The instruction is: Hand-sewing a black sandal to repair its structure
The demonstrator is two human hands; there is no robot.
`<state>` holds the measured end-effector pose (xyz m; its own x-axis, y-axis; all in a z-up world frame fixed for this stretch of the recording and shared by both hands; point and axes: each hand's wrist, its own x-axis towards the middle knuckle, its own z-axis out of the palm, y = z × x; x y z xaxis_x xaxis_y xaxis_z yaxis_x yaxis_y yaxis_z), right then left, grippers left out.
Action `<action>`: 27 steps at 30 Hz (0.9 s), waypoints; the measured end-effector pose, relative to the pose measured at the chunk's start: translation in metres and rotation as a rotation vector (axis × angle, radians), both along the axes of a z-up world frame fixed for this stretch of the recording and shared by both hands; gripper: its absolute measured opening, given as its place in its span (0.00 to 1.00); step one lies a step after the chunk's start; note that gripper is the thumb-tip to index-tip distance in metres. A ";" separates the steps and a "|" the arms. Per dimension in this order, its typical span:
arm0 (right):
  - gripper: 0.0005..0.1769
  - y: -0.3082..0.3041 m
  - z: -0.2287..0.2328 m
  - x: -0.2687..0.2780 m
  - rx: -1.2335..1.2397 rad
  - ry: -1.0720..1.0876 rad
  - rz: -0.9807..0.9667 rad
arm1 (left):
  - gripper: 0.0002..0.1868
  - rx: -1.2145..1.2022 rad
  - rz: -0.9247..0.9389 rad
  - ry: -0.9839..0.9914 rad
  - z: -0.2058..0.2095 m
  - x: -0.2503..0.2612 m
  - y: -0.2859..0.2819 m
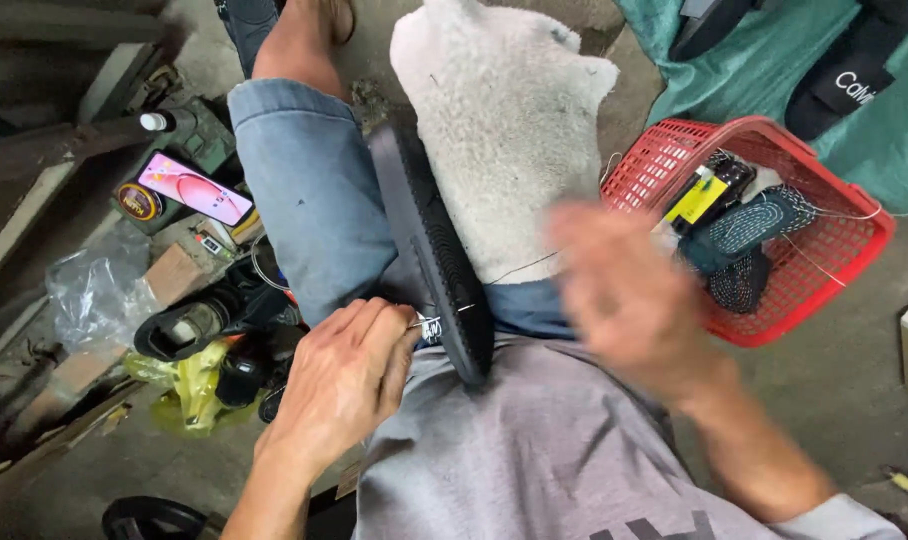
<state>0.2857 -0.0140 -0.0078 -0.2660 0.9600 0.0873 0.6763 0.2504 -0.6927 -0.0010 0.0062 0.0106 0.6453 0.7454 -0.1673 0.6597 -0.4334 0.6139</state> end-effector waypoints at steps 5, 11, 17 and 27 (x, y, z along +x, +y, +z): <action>0.19 -0.023 -0.011 -0.035 -0.156 0.223 0.126 | 0.12 -0.055 0.024 0.018 -0.002 -0.004 0.007; 0.07 -0.024 0.012 -0.013 -0.485 0.663 0.105 | 0.09 -0.204 0.111 0.106 -0.007 -0.004 0.007; 0.06 0.009 0.007 -0.027 -0.453 0.602 0.145 | 0.14 -0.209 0.039 0.076 -0.003 -0.005 0.015; 0.21 0.011 -0.012 -0.037 -0.420 0.145 0.256 | 0.14 -0.175 -0.003 0.061 -0.005 -0.006 0.015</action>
